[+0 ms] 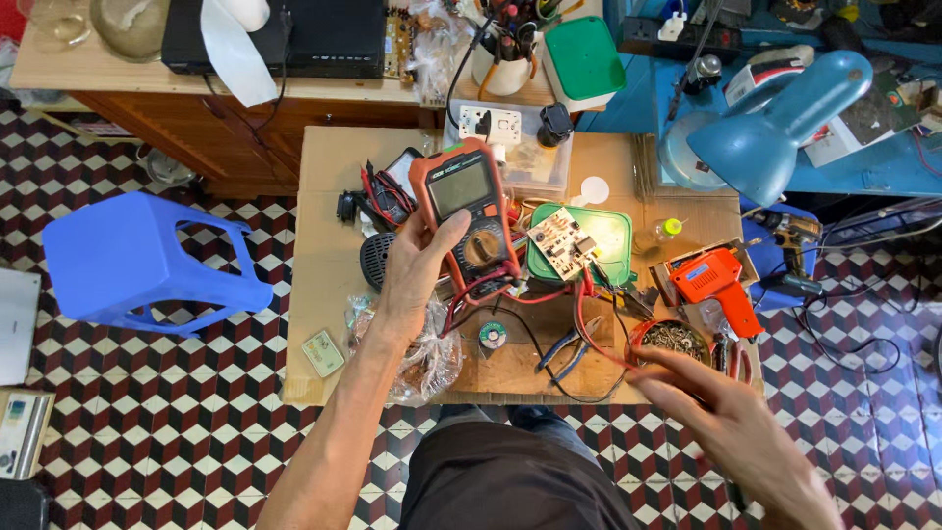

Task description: The person is testing a small circuit board using a multimeter. They connect the multimeter probes to various points on the board, adjust the multimeter settings, and observe the readings. The person also handles a small plastic bag containing components.

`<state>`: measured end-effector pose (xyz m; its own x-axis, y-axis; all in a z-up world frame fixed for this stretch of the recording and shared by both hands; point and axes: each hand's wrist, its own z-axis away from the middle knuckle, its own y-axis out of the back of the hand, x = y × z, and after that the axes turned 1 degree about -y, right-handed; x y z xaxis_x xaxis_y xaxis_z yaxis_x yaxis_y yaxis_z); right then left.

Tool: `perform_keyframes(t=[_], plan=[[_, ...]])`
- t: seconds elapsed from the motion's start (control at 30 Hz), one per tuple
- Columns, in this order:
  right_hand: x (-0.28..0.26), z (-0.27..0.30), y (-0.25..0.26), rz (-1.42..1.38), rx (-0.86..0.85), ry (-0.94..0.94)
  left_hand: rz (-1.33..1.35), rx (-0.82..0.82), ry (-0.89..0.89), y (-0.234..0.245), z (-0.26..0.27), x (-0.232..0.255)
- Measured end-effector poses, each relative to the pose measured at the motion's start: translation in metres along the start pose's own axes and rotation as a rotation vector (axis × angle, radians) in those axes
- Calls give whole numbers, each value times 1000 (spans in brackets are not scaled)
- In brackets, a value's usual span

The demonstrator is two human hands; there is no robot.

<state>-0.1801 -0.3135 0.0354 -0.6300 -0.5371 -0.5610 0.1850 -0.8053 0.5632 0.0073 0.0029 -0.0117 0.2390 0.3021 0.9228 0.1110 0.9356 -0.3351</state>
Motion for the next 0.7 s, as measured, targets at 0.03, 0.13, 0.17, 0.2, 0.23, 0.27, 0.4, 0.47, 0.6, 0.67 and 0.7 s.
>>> perform_keyframes(t=[0.03,0.13,0.17,0.2,0.23,0.27,0.4,0.47,0.6,0.67,0.7], plan=[[26,8,13,138,23,-186,-66,45,15,7,-7,-9],[91,13,25,53,104,-275,-35,16,38,25,-22,-32],[106,16,28,11,124,-279,1,2,50,28,-26,-40],[116,17,28,-29,144,-281,37,-11,60,29,-29,-46],[122,19,25,-34,140,-297,72,-23,71,29,-31,-50],[124,22,21,-39,138,-310,56,-13,131,29,-32,-53],[91,26,-3,-39,58,-299,26,-10,299,19,-27,-61],[60,23,-21,-156,116,-149,26,-24,324,12,-19,-62],[-1,7,-64,-277,152,-71,13,-44,362,-9,3,-68],[-26,-4,-82,-329,157,-97,14,-51,383,-18,16,-73],[-37,-8,-91,-356,154,-99,21,-61,390,-23,23,-74]])
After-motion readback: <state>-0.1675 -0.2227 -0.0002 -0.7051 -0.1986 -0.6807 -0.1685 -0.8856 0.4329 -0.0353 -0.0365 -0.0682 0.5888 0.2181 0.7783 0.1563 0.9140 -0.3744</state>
